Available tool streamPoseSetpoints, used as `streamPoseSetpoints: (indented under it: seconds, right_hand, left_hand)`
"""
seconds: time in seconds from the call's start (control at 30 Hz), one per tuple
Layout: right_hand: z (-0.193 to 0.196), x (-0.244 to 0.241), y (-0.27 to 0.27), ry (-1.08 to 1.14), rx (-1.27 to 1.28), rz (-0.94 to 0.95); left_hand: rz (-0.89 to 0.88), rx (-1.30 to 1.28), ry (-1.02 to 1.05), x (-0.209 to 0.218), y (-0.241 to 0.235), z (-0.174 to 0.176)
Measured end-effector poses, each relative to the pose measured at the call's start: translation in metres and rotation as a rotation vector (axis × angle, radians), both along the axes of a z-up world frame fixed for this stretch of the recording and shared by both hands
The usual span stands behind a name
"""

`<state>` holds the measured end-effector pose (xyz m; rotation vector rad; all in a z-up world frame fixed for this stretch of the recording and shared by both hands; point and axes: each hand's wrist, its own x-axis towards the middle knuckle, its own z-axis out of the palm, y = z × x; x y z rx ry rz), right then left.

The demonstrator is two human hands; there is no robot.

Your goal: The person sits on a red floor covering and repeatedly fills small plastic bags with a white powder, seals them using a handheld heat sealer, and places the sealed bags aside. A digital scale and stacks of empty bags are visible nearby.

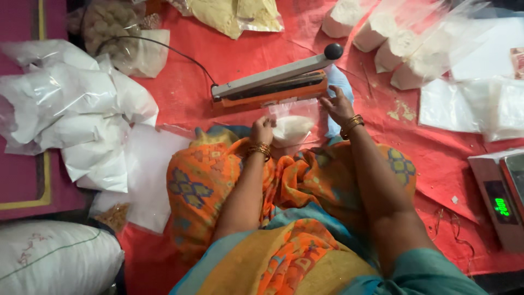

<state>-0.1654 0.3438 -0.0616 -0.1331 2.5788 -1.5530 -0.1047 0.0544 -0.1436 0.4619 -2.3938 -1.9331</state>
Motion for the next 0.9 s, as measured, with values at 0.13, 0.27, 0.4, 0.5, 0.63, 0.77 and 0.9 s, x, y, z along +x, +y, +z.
streamPoseSetpoints:
  seconds: [0.13, 0.27, 0.4, 0.5, 0.63, 0.77, 0.9]
  right_hand:
    - [0.013, 0.029, -0.004, -0.026, -0.053, 0.138]
    - [0.036, 0.059, -0.015, 0.114, 0.280, 0.170]
    - [0.062, 0.084, -0.038, 0.277, 0.240, 0.116]
    - [0.083, 0.096, -0.065, 0.489, 0.271, 0.082]
    - [0.102, 0.118, -0.103, 0.695, 0.384, 0.297]
    - [0.098, 0.130, -0.134, 0.894, 0.474, 0.504]
    - [0.081, 0.116, -0.130, 0.898, 0.641, 0.520]
  left_hand:
    - [-0.221, -0.340, -0.023, 0.039, -0.016, 0.066]
    - [-0.296, -0.401, -0.071, 0.063, -0.029, 0.128]
    - [-0.197, -0.404, 0.010, 0.078, -0.030, 0.149]
    - [-0.140, -0.507, 0.242, 0.083, -0.030, 0.142]
    - [-0.202, -0.645, 0.305, 0.088, -0.028, 0.131]
    - [-0.281, -0.714, 0.219, 0.094, -0.032, 0.129]
    - [-0.277, -0.705, 0.219, 0.092, -0.034, 0.128]
